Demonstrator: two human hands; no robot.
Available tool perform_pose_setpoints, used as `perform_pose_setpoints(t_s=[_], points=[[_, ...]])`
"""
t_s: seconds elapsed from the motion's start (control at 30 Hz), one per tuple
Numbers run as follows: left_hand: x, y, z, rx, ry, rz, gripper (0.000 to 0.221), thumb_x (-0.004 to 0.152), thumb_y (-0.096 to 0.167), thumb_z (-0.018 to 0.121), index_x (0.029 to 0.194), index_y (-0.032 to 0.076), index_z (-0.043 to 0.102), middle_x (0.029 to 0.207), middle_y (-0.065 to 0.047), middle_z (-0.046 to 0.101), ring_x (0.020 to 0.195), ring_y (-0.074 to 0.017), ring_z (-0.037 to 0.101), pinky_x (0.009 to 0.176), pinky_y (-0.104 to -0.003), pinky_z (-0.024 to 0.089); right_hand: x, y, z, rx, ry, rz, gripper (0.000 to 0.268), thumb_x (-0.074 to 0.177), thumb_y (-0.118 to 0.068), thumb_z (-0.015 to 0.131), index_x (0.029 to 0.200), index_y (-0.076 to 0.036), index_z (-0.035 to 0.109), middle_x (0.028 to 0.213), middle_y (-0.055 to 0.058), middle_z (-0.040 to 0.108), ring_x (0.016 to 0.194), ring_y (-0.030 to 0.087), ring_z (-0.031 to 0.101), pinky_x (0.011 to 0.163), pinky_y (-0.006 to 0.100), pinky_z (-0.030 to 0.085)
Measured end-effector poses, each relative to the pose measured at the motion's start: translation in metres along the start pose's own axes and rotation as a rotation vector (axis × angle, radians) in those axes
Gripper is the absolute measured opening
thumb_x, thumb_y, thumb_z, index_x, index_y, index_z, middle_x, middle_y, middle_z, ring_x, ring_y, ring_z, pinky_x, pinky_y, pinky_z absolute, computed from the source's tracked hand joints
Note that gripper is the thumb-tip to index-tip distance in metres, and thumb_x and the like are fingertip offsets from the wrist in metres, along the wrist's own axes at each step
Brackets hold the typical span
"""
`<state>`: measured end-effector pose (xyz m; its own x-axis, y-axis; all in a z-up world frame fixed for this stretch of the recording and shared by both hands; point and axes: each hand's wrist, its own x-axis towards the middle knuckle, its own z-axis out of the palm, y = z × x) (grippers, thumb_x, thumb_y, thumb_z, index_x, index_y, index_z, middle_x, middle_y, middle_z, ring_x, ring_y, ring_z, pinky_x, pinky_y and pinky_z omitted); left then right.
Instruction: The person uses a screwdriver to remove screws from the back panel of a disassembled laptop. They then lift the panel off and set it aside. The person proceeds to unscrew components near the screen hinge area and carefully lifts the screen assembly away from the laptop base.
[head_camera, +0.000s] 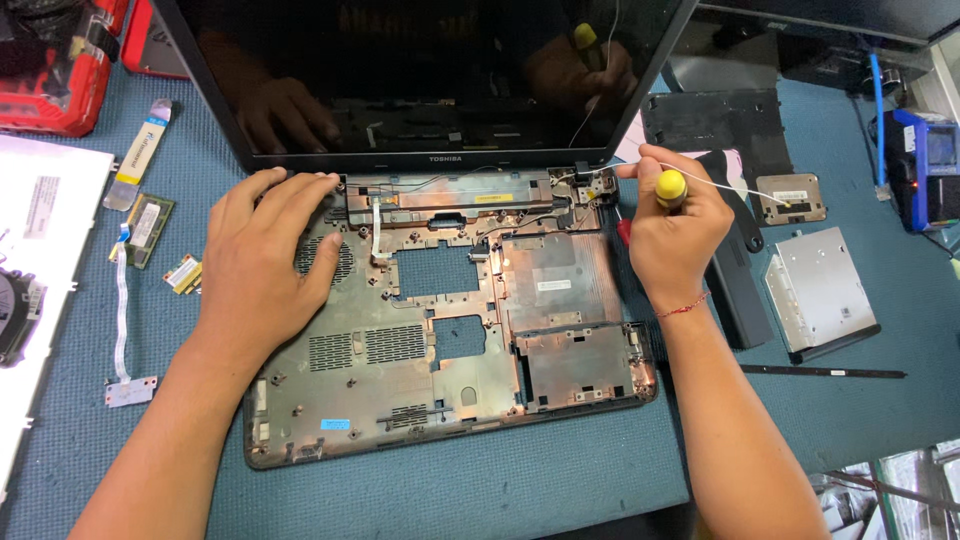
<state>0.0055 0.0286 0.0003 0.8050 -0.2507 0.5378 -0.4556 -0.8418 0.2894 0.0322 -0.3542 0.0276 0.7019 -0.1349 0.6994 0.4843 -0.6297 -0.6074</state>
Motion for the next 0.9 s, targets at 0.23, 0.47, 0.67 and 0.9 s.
perform_pose_setpoints(t_s=[0.23, 0.47, 0.67, 0.9], points=[[0.000, 0.002, -0.001, 0.008, 0.000, -0.008, 0.051, 0.090, 0.017, 0.077, 0.140, 0.013, 0.070, 0.133, -0.006, 0.071, 0.133, -0.0333, 0.058, 0.113, -0.050, 0.040, 0.001, 0.000, 0.000, -0.016, 0.029, -0.046, 0.011, 0.110, 0.005, 0.064, 0.113, 0.006, 0.075, 0.087, 0.014, 0.077, 0.080, 0.018, 0.070, 0.074, 0.030, 0.050], [0.000, 0.002, -0.001, 0.008, -0.009, -0.014, 0.051, 0.090, 0.017, 0.077, 0.140, 0.013, 0.070, 0.133, -0.006, 0.071, 0.133, -0.0337, 0.058, 0.113, -0.050, 0.040, -0.010, 0.024, -0.007, -0.047, -0.178, -0.011, 0.024, 0.102, -0.011, 0.084, 0.102, -0.005, 0.060, 0.053, 0.002, 0.049, 0.049, 0.014, 0.043, 0.055, 0.025, 0.036], [-0.001, 0.000, 0.000, -0.008, -0.011, -0.015, 0.051, 0.090, 0.018, 0.076, 0.141, 0.013, 0.069, 0.134, -0.006, 0.070, 0.133, -0.0341, 0.057, 0.113, -0.051, 0.039, 0.002, -0.009, -0.006, -0.106, -0.463, -0.186, 0.025, 0.097, -0.013, 0.082, 0.076, -0.008, 0.069, 0.063, 0.010, 0.063, 0.059, 0.031, 0.061, 0.062, 0.035, 0.049], [-0.001, 0.000, 0.000, -0.001, -0.018, -0.015, 0.052, 0.091, 0.018, 0.076, 0.142, 0.013, 0.068, 0.136, -0.005, 0.069, 0.134, -0.0337, 0.056, 0.114, -0.050, 0.039, 0.009, -0.019, -0.015, -0.108, -0.686, -0.063, 0.016, 0.088, -0.004, 0.080, 0.104, -0.007, 0.079, 0.079, 0.016, 0.074, 0.075, 0.037, 0.070, 0.073, 0.043, 0.054]])
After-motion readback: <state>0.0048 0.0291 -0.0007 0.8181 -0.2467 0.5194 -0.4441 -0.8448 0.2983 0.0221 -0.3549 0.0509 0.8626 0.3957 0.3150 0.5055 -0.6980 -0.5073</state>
